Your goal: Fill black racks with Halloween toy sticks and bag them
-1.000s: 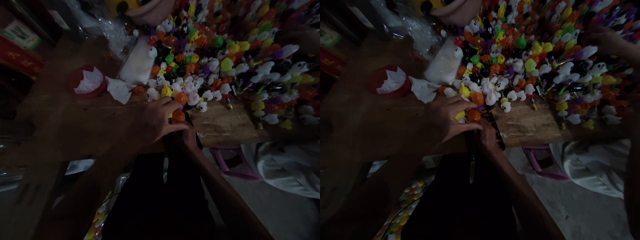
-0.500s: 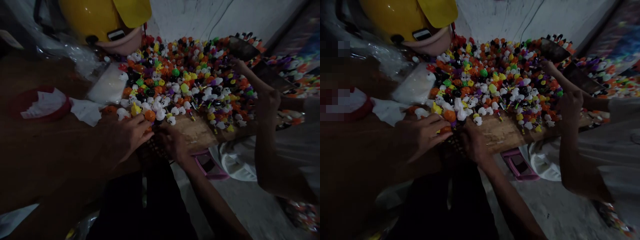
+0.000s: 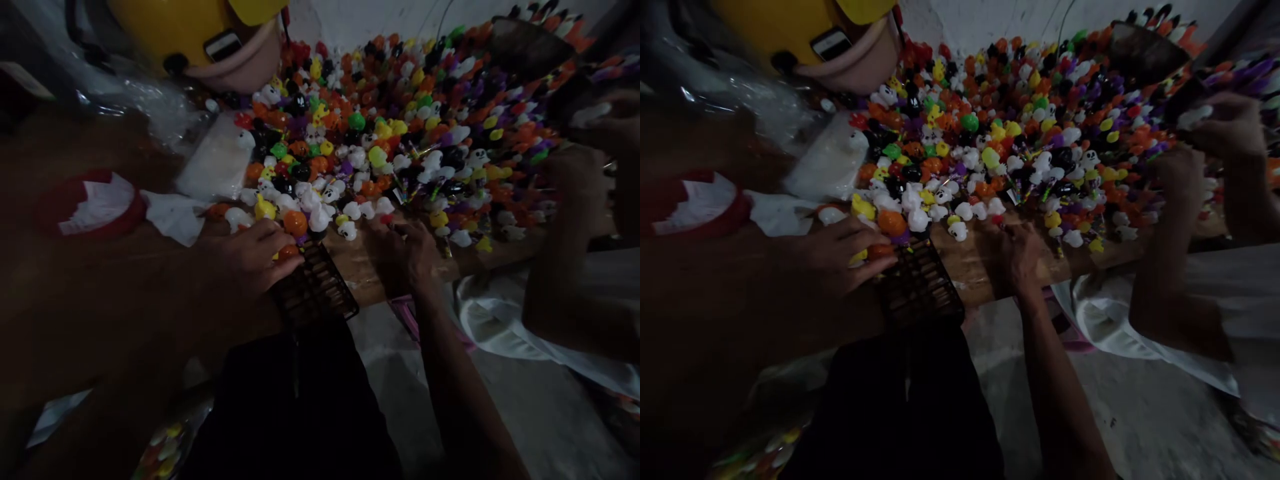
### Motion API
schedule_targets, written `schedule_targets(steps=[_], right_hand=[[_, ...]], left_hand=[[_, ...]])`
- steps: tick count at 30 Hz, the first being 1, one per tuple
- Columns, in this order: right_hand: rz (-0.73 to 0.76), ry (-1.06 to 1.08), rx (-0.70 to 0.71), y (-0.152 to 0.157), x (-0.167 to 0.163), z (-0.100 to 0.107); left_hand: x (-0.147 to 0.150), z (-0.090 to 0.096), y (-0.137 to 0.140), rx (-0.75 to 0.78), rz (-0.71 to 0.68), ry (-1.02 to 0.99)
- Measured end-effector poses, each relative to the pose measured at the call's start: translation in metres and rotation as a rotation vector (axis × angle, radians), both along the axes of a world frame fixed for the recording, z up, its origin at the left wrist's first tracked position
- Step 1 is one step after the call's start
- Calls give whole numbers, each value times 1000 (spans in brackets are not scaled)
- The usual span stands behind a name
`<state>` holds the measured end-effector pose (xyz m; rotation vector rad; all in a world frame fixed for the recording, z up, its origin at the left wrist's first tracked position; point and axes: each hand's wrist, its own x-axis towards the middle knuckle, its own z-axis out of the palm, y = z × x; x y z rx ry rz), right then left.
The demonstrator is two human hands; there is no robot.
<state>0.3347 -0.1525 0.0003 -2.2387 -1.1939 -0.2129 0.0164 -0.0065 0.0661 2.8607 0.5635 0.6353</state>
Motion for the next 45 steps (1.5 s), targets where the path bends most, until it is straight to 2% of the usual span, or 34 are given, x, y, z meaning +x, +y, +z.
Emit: schedule_targets(steps=[3, 6, 10, 14, 18, 20, 23, 25, 27, 31, 35, 37, 38, 41, 43, 45], right_hand=[[48, 38, 90, -27, -33, 16], [244, 44, 97, -41, -64, 34], [490, 128, 57, -33, -89, 56], [587, 178, -36, -8, -103, 66], [591, 217, -140, 24, -118, 59], [619, 347, -82, 34, -125, 51], [652, 608, 95, 37, -133, 37], [636, 670, 170, 33, -138, 29], [635, 607, 193, 29, -142, 25], [677, 439, 208, 29, -153, 18], [658, 450, 275, 23, -155, 13], [579, 368, 267, 18, -137, 17], [477, 298, 269, 17, -121, 22], [-23, 81, 240, 23, -55, 45], [-263, -3, 72, 35, -12, 59], [-341, -54, -100, 49, 19, 65]], left_hand=[[0, 12, -7, 51, 48, 16], [0, 20, -13, 20, 109, -37], [-2, 21, -12, -19, 79, -51], [-3, 19, -7, -55, 58, -75], [0, 20, -5, -99, 53, -119], [0, 22, -6, -97, 37, -118], [0, 26, -11, -30, 22, -76], [0, 27, -16, 31, 55, -44], [0, 24, -19, 85, 75, -21], [6, 15, -20, 149, 30, -16], [10, 11, -17, 217, 64, -66], [10, 11, -18, 187, 70, -77], [10, 11, -18, 166, 64, -77], [8, 12, -20, 189, 59, -91], [9, 12, -20, 259, 63, -100], [9, 11, -19, 304, 58, -88]])
